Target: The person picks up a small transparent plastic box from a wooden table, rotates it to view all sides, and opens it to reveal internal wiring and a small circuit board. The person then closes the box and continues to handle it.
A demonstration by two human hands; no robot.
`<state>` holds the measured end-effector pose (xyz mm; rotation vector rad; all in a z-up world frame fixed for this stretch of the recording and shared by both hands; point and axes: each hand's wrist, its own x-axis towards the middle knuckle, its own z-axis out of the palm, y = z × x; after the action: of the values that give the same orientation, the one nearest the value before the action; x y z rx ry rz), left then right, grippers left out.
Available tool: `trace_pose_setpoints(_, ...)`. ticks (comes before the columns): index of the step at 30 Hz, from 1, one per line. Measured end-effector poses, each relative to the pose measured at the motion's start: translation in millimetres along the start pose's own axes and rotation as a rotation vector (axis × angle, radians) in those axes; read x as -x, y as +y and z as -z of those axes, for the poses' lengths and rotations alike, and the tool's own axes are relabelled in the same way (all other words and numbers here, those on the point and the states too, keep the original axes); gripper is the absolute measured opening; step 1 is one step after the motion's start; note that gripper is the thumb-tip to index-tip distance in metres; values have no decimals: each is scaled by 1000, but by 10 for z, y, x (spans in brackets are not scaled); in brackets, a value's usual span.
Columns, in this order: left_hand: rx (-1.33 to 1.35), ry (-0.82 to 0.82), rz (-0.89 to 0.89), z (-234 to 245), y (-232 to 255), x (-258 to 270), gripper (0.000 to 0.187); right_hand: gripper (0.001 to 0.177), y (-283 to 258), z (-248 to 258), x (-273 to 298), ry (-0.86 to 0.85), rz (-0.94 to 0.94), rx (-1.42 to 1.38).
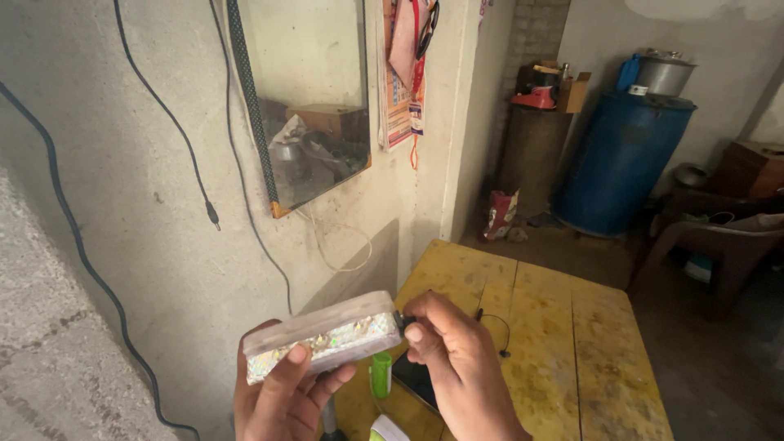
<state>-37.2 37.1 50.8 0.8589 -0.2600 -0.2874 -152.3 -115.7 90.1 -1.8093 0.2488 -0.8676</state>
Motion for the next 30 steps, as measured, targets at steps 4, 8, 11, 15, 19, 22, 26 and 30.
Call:
trace_pose_setpoints(4, 75, -69, -17, 57, -67, -47, 58, 20, 9, 22, 23, -44, 68, 63)
trace_pose_setpoints(8, 34, 55, 67, 62, -52, -26, 57, 27, 15, 24, 51, -75, 69, 85)
trace_pose_setpoints(11, 52, 11, 29, 52, -19, 9, 56, 27, 32, 20, 59, -67, 14, 48)
trace_pose_setpoints(15, 59, -48, -5, 87, 4, 50, 55, 27, 112, 35, 99, -81, -7, 1)
trace_pose_setpoints(19, 53, -23, 0, 89, -10, 85, 54, 21, 248, 13, 109, -41, 0, -108)
trace_pose_setpoints(22, 13, -21, -14, 36, 35, 99, 53, 18, 340, -7, 86, -55, 5, -234)
trace_pose_setpoints(26, -57, 16, -28, -107, 119, 162, 52, 15, 403, 13, 64, -77, 29, -315)
trace_pose_setpoints(30, -153, 62, -49, -286, 195, 229, 54, 13, 386, 49, 28, -111, 127, -424)
